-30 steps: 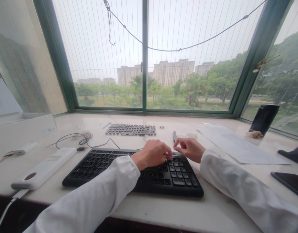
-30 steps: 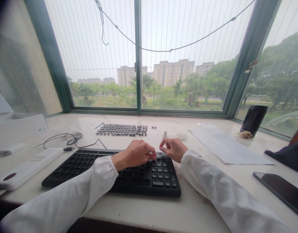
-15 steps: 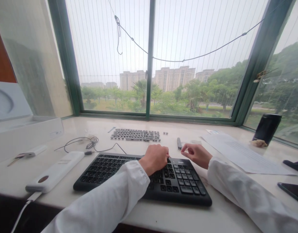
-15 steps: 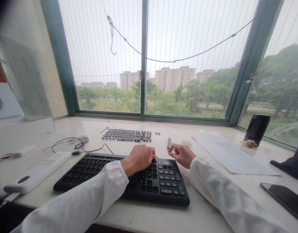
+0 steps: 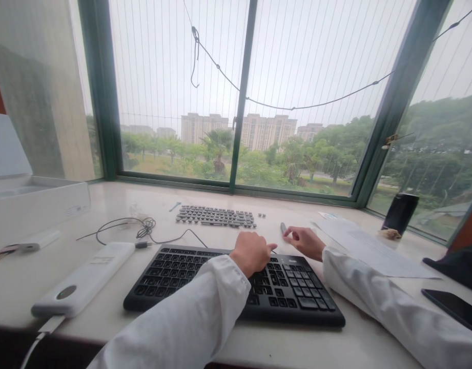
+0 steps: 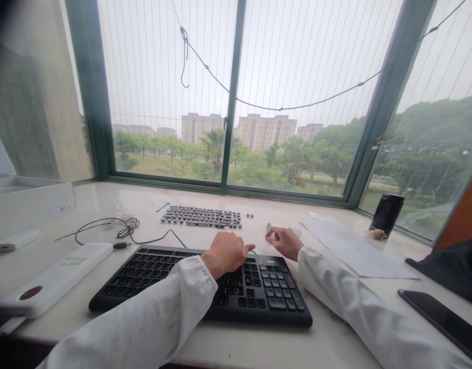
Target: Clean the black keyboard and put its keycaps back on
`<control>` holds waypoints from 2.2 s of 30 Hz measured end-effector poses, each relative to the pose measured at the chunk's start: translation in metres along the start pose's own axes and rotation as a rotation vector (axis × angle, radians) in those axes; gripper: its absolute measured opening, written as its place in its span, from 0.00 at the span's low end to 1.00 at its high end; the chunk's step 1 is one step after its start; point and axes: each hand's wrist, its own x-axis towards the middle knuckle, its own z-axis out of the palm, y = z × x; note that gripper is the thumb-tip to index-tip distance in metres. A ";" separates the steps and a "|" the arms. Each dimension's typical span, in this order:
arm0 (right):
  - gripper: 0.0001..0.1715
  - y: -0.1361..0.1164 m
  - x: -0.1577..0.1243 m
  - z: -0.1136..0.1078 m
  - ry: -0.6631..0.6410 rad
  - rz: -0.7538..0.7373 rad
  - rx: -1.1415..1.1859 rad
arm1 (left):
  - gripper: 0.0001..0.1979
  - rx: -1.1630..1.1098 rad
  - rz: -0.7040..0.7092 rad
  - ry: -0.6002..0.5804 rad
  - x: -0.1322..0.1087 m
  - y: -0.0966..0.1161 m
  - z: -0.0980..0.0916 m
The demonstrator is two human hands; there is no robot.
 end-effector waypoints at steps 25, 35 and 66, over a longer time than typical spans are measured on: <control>0.18 0.001 0.166 0.064 -0.137 0.016 -0.297 | 0.22 0.010 -0.033 -0.056 0.000 0.001 -0.005; 0.18 -0.022 0.072 -0.017 -0.081 -0.177 -0.018 | 0.24 -0.011 0.002 0.021 -0.001 0.002 -0.006; 0.16 -0.022 -0.043 -0.047 -0.365 -0.206 0.318 | 0.29 -0.104 0.236 0.057 -0.003 0.016 0.006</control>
